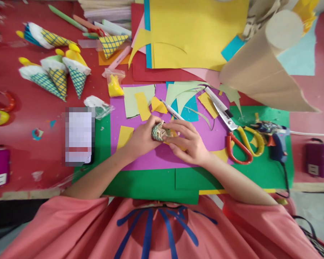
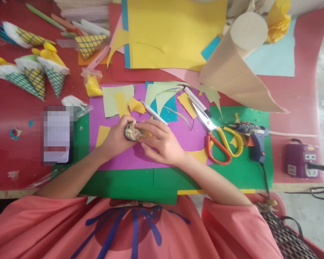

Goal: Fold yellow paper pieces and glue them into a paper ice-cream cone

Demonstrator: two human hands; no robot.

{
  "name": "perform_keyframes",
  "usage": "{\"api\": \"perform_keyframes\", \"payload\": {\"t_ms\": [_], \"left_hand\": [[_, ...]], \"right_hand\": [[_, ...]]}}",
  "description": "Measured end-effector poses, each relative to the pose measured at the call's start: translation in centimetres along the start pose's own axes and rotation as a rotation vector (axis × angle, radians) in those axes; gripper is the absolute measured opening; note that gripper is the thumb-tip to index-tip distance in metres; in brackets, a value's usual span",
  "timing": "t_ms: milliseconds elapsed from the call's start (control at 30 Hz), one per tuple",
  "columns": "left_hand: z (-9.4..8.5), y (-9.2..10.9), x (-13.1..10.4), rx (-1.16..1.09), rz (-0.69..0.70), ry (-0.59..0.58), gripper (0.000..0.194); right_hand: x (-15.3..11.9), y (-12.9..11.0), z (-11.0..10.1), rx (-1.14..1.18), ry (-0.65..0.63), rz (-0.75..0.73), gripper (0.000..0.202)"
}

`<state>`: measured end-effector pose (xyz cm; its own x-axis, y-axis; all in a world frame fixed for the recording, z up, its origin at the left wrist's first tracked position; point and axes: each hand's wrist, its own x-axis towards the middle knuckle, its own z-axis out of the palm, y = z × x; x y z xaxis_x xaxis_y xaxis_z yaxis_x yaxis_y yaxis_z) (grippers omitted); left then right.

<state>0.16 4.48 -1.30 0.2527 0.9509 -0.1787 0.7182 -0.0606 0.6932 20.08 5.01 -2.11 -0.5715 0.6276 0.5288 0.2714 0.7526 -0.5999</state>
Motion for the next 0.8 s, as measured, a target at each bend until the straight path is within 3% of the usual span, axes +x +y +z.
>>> {"api": "perform_keyframes", "payload": {"t_ms": [433,600,800], "left_hand": [[0.01,-0.02,0.07,0.011,-0.021,0.013,0.039],[0.0,0.03,0.03,0.074,-0.034,-0.041,0.034],[0.17,-0.2,-0.12,0.129,0.034,-0.07,0.029]], "right_hand": [[-0.27,-0.2,0.27,0.004,0.007,-0.026,0.029],[-0.46,-0.47,0.36,0.099,-0.067,-0.032,0.037],[-0.61,-0.82,0.33,0.156,-0.045,0.032,0.031]]}}
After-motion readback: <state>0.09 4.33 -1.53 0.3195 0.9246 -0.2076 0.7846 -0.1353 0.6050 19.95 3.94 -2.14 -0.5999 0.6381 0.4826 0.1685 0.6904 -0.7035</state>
